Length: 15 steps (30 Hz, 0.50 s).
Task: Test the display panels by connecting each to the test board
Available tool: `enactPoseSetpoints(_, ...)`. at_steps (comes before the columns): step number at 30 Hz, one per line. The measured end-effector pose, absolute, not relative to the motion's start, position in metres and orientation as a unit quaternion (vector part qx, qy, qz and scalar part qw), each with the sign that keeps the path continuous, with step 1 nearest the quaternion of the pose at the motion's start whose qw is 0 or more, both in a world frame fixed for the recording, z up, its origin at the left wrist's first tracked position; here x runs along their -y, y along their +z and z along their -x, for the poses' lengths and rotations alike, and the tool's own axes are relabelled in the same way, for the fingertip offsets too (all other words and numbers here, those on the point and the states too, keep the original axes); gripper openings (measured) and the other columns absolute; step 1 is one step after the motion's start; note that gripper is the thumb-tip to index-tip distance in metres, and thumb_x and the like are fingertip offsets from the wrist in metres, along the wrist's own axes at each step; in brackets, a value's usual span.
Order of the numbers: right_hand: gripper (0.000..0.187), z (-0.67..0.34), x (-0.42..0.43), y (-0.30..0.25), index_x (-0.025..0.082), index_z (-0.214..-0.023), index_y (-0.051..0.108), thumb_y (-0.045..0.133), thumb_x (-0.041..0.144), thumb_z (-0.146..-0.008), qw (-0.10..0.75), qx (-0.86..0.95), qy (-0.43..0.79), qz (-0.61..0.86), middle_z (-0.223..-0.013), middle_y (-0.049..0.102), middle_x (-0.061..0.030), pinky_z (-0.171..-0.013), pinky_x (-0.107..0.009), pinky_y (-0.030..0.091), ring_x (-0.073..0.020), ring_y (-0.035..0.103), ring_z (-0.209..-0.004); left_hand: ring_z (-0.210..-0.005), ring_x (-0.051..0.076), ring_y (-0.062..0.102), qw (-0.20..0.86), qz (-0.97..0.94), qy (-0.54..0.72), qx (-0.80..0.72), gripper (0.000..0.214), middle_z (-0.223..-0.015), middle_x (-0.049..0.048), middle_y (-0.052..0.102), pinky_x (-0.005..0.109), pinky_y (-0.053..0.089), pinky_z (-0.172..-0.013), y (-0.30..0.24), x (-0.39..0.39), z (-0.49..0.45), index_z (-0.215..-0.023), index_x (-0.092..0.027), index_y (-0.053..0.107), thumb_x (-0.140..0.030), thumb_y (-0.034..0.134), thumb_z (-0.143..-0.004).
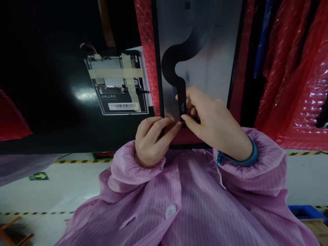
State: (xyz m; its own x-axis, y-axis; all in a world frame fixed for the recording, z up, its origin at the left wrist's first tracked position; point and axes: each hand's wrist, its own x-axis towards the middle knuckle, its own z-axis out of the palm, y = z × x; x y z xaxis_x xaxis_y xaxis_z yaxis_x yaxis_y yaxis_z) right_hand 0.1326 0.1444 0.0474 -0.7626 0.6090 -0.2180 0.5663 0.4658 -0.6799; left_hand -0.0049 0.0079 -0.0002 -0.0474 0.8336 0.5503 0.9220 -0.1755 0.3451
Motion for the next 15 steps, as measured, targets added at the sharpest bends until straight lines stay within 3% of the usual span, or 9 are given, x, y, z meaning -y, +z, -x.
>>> enactPoseSetpoints(6, 0.039, -0.132, -0.144, 0.048, 0.023, -0.125, 0.059, 0.063, 0.020, -0.087, 0.021, 0.858, 0.378, 0.347, -0.084, 0.067, 0.0002, -0.071, -0.034, 0.056, -0.0164, 0.064, -0.070, -0.086, 0.018, 0.064, 0.057, 0.700, -0.322, 0.635, 0.017, -0.094, 0.0076, 0.075, 0.032, 0.053, -0.078, 0.002, -0.007, 0.006, -0.107, -0.011, 0.071, -0.007, 0.061, -0.094)
enactPoseSetpoints(10, 0.043, -0.132, -0.141, 0.049, 0.021, -0.129, 0.056, 0.063, 0.019, -0.086, 0.025, 0.853, 0.384, 0.353, -0.085, 0.068, -0.0006, -0.073, -0.034, 0.058, -0.0167, 0.065, -0.070, -0.086, 0.017, 0.064, 0.068, 0.700, -0.312, 0.638, 0.016, -0.095, 0.0055, 0.075, 0.031, 0.052, -0.078, 0.001, -0.008, 0.006, -0.107, -0.014, 0.071, -0.010, 0.062, -0.095)
enactPoseSetpoints(15, 0.048, -0.141, -0.136, 0.050, 0.024, -0.141, 0.050, 0.055, 0.026, -0.093, 0.085, 0.871, 0.316, 0.366, -0.119, 0.067, -0.0090, -0.083, -0.038, 0.059, -0.0212, 0.068, -0.093, -0.087, 0.017, 0.064, 0.073, 0.698, -0.321, 0.636, 0.017, -0.094, 0.0058, 0.074, 0.032, 0.050, -0.079, 0.000, -0.009, 0.005, -0.107, -0.014, 0.071, -0.007, 0.061, -0.094)
